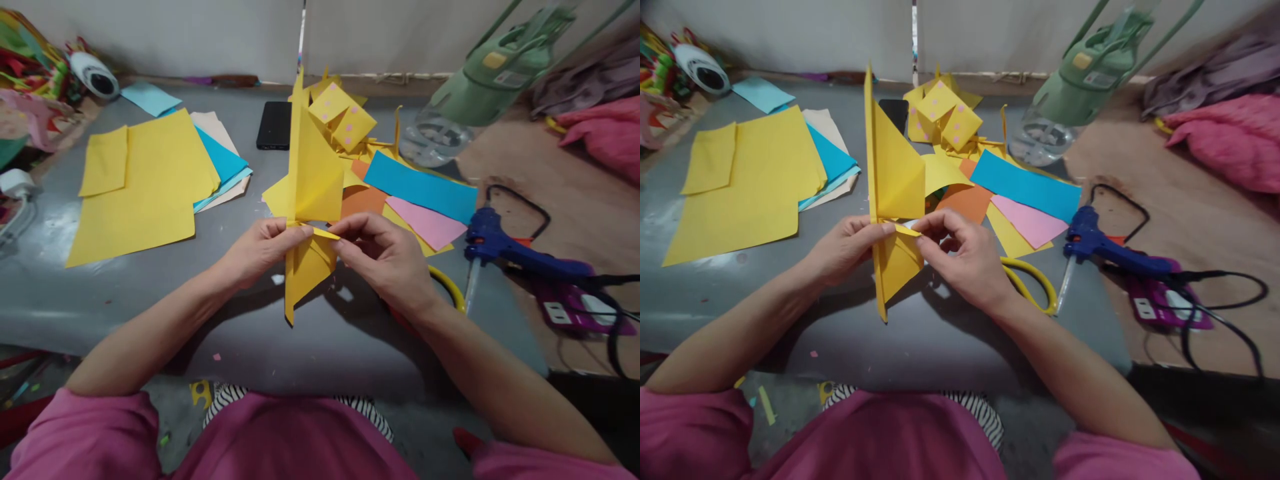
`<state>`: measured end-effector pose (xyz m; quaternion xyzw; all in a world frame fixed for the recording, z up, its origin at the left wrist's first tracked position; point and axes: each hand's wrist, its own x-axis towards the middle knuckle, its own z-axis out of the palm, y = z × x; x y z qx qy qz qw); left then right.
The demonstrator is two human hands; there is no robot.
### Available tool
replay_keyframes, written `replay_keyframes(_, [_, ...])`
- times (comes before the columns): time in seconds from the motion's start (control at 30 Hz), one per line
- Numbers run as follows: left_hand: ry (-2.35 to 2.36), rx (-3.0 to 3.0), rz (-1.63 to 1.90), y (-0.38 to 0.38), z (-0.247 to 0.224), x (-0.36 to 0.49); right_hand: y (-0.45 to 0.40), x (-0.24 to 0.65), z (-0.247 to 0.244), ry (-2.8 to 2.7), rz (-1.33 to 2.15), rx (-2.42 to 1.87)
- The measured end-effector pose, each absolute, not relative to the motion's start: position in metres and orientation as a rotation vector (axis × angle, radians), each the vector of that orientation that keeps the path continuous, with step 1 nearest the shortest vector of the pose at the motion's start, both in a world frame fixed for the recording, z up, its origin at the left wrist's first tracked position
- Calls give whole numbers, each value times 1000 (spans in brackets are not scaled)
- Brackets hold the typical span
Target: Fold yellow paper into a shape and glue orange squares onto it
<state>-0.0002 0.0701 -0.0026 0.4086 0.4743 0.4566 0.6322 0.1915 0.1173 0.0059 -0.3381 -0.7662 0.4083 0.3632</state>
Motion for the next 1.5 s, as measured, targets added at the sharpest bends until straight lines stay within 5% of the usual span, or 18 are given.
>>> replay_keyframes(0.23, [1039, 922, 1044, 71, -5, -1, 119, 191, 3, -2058, 775, -752])
replay_keyframes(0.8, [1047, 922, 1017, 72, -5, 1, 120, 192, 2, -2101, 810, -764])
replay_keyframes(1.5, [999, 920, 1129, 68, -5, 7, 121, 189, -5, -1761, 1296, -802])
